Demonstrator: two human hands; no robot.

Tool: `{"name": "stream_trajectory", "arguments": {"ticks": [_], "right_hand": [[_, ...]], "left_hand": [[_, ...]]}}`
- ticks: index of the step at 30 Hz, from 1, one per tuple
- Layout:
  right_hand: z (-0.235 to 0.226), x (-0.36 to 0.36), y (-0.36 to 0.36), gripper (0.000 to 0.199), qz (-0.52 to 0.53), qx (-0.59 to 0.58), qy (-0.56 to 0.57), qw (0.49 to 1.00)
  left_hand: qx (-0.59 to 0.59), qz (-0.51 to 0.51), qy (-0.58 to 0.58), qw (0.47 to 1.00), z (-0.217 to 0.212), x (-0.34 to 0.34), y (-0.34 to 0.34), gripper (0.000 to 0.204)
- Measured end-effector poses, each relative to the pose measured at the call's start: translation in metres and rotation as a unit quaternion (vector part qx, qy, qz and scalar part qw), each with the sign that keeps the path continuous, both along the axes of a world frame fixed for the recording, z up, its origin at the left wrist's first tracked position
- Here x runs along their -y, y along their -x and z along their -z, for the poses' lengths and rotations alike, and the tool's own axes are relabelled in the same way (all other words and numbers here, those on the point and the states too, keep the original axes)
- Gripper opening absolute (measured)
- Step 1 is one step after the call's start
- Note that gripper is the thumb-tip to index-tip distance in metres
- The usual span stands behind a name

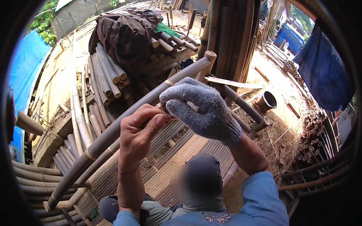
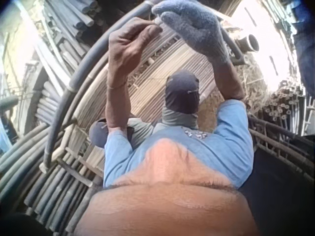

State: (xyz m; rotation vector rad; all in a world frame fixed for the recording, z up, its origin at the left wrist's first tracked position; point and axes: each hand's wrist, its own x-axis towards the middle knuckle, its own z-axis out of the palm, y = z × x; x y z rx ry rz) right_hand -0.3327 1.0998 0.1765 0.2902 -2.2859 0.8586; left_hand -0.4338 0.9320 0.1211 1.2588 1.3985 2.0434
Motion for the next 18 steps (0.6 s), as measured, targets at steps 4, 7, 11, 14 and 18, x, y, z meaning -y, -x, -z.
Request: {"name": "stream_trajectory", "arguments": {"ticks": [4, 7, 11, 14, 18], "right_hand": [[0.023, 0.006, -0.001, 0.026, -0.023, 0.050, 0.062, 0.997], [0.032, 0.006, -0.003, 0.024, 0.020, 0.076, 0.059, 0.995], [0.033, 0.010, -0.003, 0.017, 0.046, 0.113, 0.077, 0.990], [0.038, 0.014, -0.001, 0.014, 0.062, 0.093, 0.073, 0.991], [0.049, 0.009, 0.001, 0.015, 0.110, -0.006, -0.045, 0.993]], "left_hand": [[0.004, -0.031, 0.002, 1.000, 0.002, 0.001, 0.004, 0.014], [-0.040, -0.058, 0.033, 0.997, 0.000, 0.003, 0.006, 0.013], [-0.116, -0.114, 0.037, 0.986, -0.002, 0.002, 0.003, 0.016], [0.042, -0.117, 0.011, 0.992, 0.001, -0.005, -0.001, 0.013], [-0.088, -0.164, 0.033, 0.982, 0.006, -0.009, 0.001, 0.012]]}}
